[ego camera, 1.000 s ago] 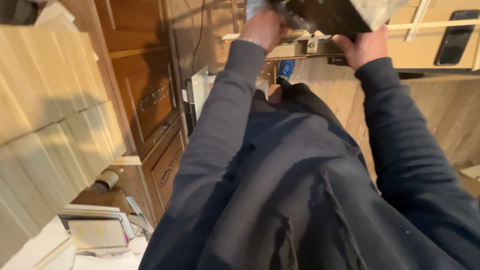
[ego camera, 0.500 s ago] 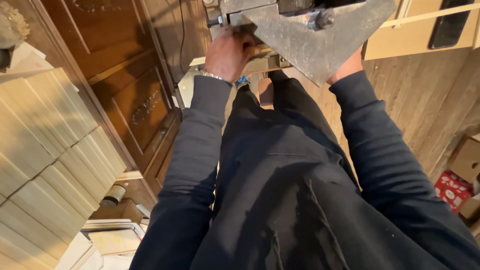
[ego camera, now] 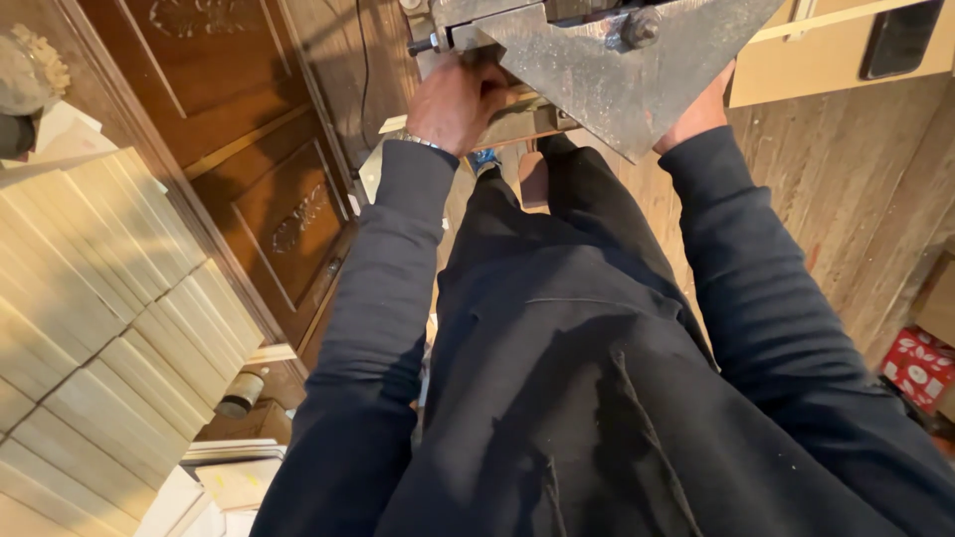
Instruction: Using a manual miter trimmer to cut precise angles on wood molding strips.
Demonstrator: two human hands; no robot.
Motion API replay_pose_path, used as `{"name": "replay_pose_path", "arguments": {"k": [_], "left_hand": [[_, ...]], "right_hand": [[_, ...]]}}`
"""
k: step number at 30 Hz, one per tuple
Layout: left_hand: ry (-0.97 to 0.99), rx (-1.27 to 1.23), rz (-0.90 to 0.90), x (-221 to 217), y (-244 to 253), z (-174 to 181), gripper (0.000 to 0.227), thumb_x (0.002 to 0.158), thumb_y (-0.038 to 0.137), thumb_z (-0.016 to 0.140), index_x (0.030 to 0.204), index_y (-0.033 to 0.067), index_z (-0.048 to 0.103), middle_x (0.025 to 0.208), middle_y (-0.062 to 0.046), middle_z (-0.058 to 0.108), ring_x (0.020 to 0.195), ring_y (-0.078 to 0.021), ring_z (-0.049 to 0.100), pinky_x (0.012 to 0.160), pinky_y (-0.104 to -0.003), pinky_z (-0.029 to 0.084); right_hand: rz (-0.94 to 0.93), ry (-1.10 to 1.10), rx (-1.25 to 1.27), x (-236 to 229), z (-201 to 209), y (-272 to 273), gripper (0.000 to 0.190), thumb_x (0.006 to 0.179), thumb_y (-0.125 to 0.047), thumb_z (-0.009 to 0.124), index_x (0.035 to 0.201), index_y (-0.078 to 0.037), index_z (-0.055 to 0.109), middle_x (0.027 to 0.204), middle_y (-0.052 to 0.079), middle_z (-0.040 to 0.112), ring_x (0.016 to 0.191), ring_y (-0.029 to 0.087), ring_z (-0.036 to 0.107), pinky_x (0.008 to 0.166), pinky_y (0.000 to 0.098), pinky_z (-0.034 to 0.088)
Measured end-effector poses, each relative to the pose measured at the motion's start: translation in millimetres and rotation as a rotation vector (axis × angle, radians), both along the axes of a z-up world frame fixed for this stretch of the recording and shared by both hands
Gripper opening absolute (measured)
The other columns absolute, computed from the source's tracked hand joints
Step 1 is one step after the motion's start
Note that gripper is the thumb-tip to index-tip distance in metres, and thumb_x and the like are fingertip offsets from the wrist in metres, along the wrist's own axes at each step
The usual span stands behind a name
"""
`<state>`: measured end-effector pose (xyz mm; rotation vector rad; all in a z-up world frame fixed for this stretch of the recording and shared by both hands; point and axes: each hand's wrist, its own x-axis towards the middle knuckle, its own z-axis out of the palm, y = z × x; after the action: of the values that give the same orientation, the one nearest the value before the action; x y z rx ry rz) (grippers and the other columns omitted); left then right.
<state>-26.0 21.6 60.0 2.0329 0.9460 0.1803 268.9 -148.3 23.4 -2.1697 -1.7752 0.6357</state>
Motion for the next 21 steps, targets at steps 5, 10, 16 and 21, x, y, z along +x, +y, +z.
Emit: {"name": "replay_pose_path", "arguments": {"k": [5, 10, 16, 21], "left_hand": [[-0.018, 0.02, -0.022, -1, 3, -12, 0.022, 0.089, 0.029, 0.079, 0.089, 0.0072, 0.078, 0.086, -0.018, 0.073, 0.086, -0.0395, 0.067, 0.076, -0.051, 0.053], [0.062, -0.114, -0.058, -3, 3, -16, 0.023, 0.09, 0.031, 0.077, 0.093, 0.0078, 0.077, 0.086, -0.018, 0.073, 0.083, -0.0394, 0.069, 0.078, -0.05, 0.054], [-0.023, -0.039, -0.09, -2, 7, -22, 0.026, 0.091, 0.03, 0.079, 0.098, 0.0044, 0.076, 0.087, -0.02, 0.073, 0.084, -0.0412, 0.069, 0.075, -0.05, 0.053], [-0.023, -0.013, -0.089, -2, 8, -27, 0.026, 0.09, 0.032, 0.08, 0.093, 0.0063, 0.077, 0.085, -0.019, 0.074, 0.082, -0.0389, 0.07, 0.077, -0.049, 0.055]], "right_hand": [[-0.024, 0.045, 0.014, -6, 13, 8, 0.052, 0.106, -0.041, 0.064, 0.145, -0.007, 0.062, 0.15, 0.024, 0.056, 0.138, 0.051, 0.039, 0.115, 0.0652, 0.019], [0.094, -0.063, 0.067, -8, 7, 2, 0.042, 0.105, -0.039, 0.066, 0.131, -0.006, 0.07, 0.134, 0.018, 0.068, 0.124, 0.045, 0.054, 0.105, 0.062, 0.026], [0.098, -0.066, 0.016, 10, -31, -12, 0.029, 0.105, -0.031, 0.066, 0.115, -0.005, 0.073, 0.109, 0.018, 0.07, 0.101, 0.041, 0.061, 0.085, 0.0527, 0.04], [0.141, -0.077, -0.023, 16, -39, -20, 0.023, 0.105, -0.024, 0.067, 0.103, -0.003, 0.075, 0.089, 0.017, 0.072, 0.082, 0.038, 0.067, 0.069, 0.0449, 0.051]]}}
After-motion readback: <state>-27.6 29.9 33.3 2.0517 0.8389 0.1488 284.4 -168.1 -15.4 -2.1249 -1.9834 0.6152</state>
